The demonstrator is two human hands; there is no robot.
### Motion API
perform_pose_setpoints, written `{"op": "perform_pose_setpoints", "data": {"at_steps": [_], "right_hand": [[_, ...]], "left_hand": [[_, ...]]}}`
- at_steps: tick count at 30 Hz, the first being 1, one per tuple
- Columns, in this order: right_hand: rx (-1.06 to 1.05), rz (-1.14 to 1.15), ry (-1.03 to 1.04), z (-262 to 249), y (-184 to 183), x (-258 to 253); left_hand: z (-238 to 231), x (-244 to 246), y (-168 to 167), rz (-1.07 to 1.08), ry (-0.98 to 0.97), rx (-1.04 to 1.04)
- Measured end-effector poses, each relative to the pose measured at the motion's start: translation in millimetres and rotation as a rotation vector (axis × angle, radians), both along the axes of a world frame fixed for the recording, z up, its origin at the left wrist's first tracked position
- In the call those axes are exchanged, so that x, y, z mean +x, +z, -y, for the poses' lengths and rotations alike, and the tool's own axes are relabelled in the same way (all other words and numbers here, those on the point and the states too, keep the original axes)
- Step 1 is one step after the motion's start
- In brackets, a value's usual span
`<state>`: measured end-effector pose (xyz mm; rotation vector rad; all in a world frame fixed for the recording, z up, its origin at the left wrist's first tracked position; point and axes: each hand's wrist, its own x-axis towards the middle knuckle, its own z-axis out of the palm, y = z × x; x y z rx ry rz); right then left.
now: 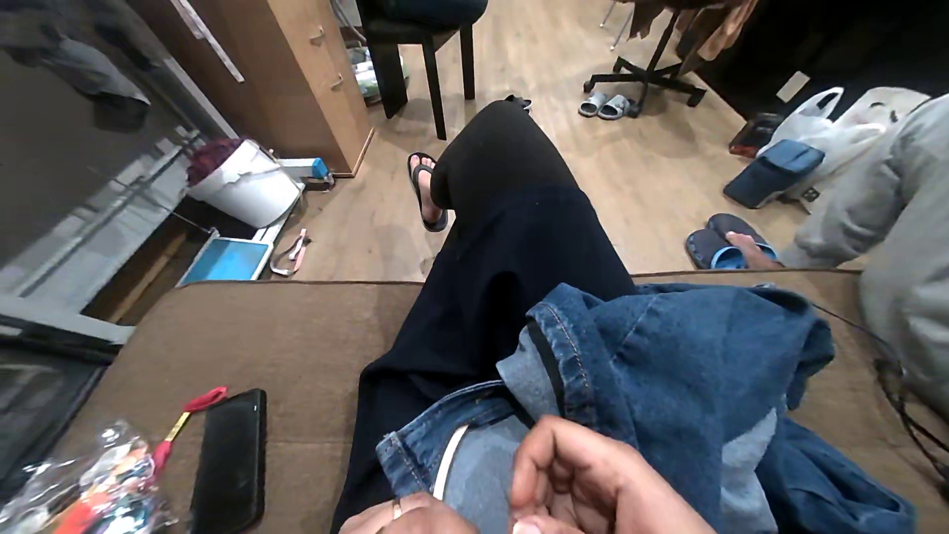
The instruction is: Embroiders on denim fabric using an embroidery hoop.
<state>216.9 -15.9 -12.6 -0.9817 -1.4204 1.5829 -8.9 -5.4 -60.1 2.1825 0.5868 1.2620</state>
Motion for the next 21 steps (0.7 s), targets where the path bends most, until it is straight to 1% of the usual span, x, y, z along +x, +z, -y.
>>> {"op": "perform_pose_setpoints", "data": {"at_steps": [2, 4, 7, 10, 13, 16, 18, 20, 21], "right_hand": [[-0.053, -0.045, 0.011, -1.7, -0.8, 2.1], [-0.065, -0.055, 0.032, -2.8, -0.9, 5.2], [-0.058, -0.02, 0.034, -1.7, 1.3, 9.8], [0.015, 0.087, 0.007, 2.4, 4.1, 15.9], [0.142, 0.196, 0.015, 5.6, 3.7, 21.1], [0.234, 0.253, -0.007, 8.2, 2.0, 20.4], [0.24, 0.243, -0.024, 9.1, -1.1, 18.6], [0.215, 0.22, -0.039, 9.6, -2.8, 17.4], [0.207, 0.215, -0.049, 10.0, -3.1, 17.1]], "left_hand": [[1.2, 2.6, -2.7, 0.002, 0.039, 0.005], [0.7, 4.2, -2.3, 0.014, 0.038, -0.012], [0.0, 2.5, 4.7, 0.0, -0.006, -0.12], [0.0, 3.5, 9.6, -0.008, 0.005, -0.208], [-0.3, 5.7, 10.7, -0.017, 0.011, -0.238], [-0.4, 8.8, 8.6, -0.001, 0.091, -0.305], [0.6, 7.5, 3.2, 0.055, 0.181, -0.402], [3.2, 6.9, -1.2, 0.206, 0.255, -0.537], [5.8, 6.6, -0.8, 0.292, 0.272, -0.637]]}}
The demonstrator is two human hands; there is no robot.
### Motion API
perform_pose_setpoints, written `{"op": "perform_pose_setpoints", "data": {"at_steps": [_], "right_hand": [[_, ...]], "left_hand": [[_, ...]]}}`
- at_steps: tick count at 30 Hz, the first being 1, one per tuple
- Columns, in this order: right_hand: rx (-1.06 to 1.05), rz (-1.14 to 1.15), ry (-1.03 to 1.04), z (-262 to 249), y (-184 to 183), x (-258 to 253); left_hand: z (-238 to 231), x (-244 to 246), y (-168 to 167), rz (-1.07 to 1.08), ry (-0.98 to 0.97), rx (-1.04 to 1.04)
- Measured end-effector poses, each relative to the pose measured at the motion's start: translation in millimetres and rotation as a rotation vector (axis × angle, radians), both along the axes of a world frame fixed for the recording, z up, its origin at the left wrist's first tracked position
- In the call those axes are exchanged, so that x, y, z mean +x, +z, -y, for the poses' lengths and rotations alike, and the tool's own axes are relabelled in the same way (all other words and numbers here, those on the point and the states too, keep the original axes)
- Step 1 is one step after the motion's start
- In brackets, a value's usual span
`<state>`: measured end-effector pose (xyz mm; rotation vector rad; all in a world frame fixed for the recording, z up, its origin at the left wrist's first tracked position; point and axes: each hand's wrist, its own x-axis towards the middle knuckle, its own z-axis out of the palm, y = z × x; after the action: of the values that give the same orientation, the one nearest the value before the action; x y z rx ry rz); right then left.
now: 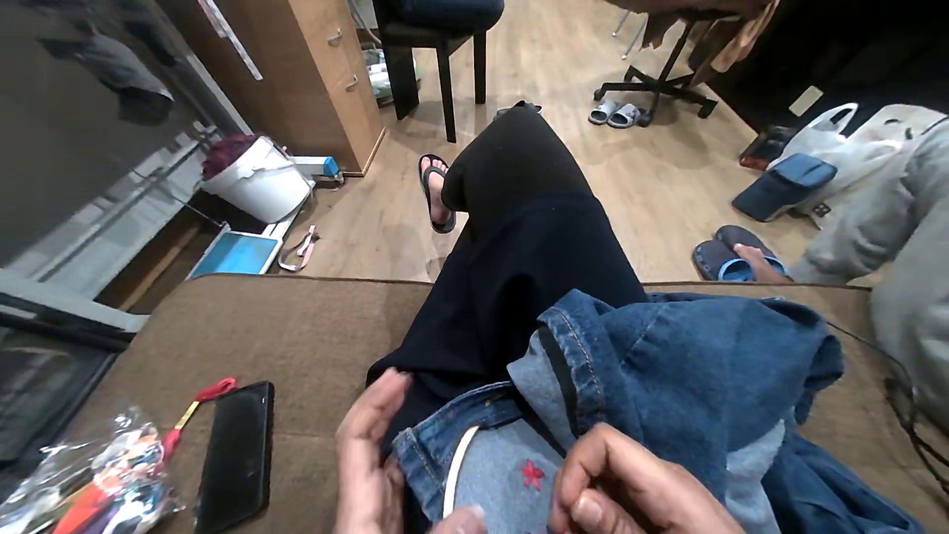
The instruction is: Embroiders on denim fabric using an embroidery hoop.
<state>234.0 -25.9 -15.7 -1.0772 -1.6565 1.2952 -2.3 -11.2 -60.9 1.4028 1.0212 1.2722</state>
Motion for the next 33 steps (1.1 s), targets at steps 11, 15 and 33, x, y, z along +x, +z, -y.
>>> {"op": "perform_pose_setpoints", "data": {"at_steps": [11, 15, 33], "right_hand": [[0.038, -0.166, -0.04, 0.3, -2.0, -1.5], [0.09, -0.247, -0.082, -1.0, -0.3, 0.8], [0.408, 0.046, -0.134, 10.7, 8.8, 6.3]], "left_hand": [[7.4, -0.7, 33.4, 0.393, -0.382, -0.632], [7.0, 11.6, 32.6, 0.453, -0.308, -0.557], [9.7, 18.4, 33.9, 0.48, -0.233, -0.421]]}}
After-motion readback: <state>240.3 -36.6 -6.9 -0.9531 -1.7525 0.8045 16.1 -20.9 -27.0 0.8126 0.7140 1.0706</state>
